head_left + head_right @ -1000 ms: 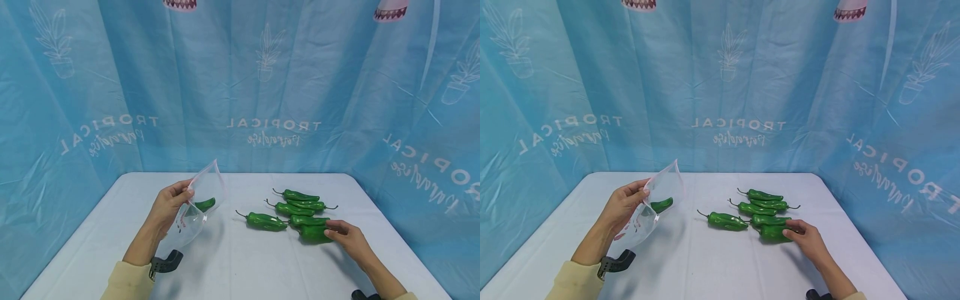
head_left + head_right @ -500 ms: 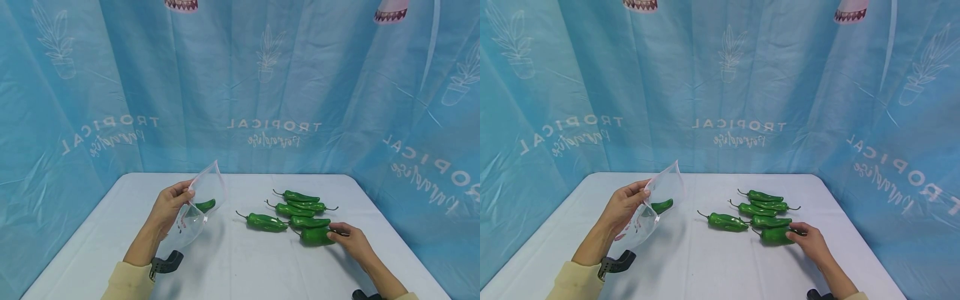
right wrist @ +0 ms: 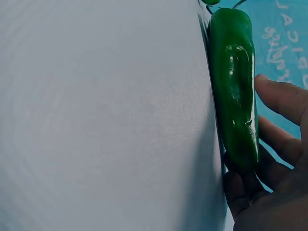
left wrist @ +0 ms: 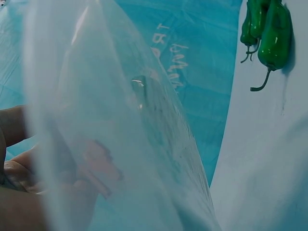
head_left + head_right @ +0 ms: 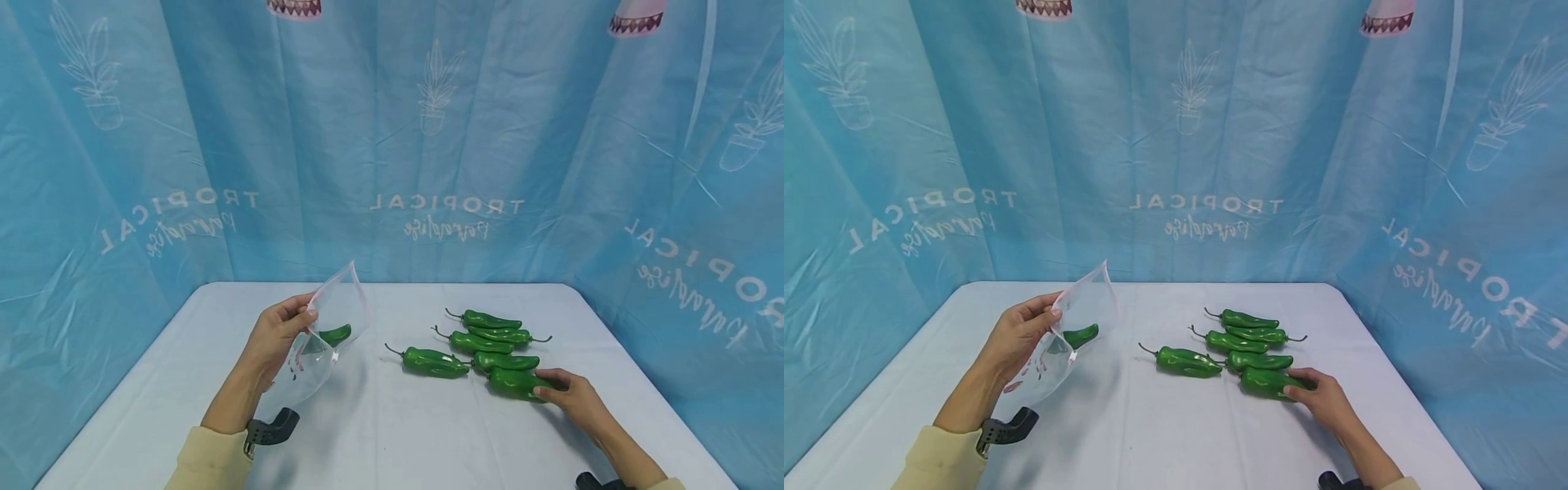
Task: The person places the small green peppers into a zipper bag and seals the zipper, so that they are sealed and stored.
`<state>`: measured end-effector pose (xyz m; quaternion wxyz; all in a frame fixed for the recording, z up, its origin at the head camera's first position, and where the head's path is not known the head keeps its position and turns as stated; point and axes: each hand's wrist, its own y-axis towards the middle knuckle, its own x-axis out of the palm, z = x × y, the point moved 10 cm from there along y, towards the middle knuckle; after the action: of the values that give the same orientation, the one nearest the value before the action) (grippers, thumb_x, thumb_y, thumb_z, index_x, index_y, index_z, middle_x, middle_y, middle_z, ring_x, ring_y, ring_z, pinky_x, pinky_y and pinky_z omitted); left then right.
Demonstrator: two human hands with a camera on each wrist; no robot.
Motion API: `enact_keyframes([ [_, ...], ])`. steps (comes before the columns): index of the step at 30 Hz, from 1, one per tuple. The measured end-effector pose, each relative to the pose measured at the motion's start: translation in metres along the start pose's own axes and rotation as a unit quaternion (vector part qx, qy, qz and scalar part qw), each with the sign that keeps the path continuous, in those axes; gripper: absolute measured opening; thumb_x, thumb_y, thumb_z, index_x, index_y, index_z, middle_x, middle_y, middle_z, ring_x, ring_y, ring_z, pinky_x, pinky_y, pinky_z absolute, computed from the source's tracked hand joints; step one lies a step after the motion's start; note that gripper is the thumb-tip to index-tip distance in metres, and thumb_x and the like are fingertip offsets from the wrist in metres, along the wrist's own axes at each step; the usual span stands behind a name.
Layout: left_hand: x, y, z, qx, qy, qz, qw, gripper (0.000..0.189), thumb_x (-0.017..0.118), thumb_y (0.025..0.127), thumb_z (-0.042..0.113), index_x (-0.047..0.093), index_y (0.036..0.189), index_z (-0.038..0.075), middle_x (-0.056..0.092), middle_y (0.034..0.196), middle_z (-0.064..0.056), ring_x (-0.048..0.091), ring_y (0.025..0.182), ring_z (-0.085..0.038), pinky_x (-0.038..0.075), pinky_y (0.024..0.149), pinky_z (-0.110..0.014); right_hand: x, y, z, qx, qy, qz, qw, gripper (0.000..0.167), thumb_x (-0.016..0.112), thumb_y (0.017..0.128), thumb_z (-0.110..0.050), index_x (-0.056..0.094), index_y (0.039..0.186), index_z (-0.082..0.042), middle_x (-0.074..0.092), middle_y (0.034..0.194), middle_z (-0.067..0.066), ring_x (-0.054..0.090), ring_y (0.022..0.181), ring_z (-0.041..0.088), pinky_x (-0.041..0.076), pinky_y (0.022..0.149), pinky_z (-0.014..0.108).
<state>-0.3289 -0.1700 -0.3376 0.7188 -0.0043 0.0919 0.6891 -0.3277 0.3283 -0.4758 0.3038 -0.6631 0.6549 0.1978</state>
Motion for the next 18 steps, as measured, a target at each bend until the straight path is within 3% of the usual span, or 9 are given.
enact_keyframes([
  [7, 0.0005, 0.0002, 0.0008, 0.006, -0.004, -0.002, 1.0, 0.051, 0.061, 0.091, 0.032, 0.05, 0.135, 0.007, 0.059, 0.111, 0.009, 0.052, 0.098, -0.012, 0.042, 0.09, -0.023, 0.0016, 0.0011, 0.0002, -0.012, -0.007, 0.001, 0.9999, 0.062, 0.071, 0.081, -0.039, 0.054, 0.129, -0.003, 0.05, 0.135, 0.025, 0.045, 0.126, 0.044, 0.04, 0.099, 0.054],
  [18, -0.0001, -0.0007, 0.0013, 0.009, -0.003, 0.002, 1.0, 0.049, 0.061, 0.092, 0.03, 0.051, 0.134, 0.007, 0.06, 0.108, 0.011, 0.052, 0.097, -0.013, 0.043, 0.089, -0.024, 0.0029, 0.0027, 0.0015, -0.027, -0.017, 0.007, 0.9995, 0.056, 0.072, 0.08, -0.034, 0.058, 0.125, -0.003, 0.055, 0.13, 0.023, 0.049, 0.123, 0.042, 0.042, 0.097, 0.052],
])
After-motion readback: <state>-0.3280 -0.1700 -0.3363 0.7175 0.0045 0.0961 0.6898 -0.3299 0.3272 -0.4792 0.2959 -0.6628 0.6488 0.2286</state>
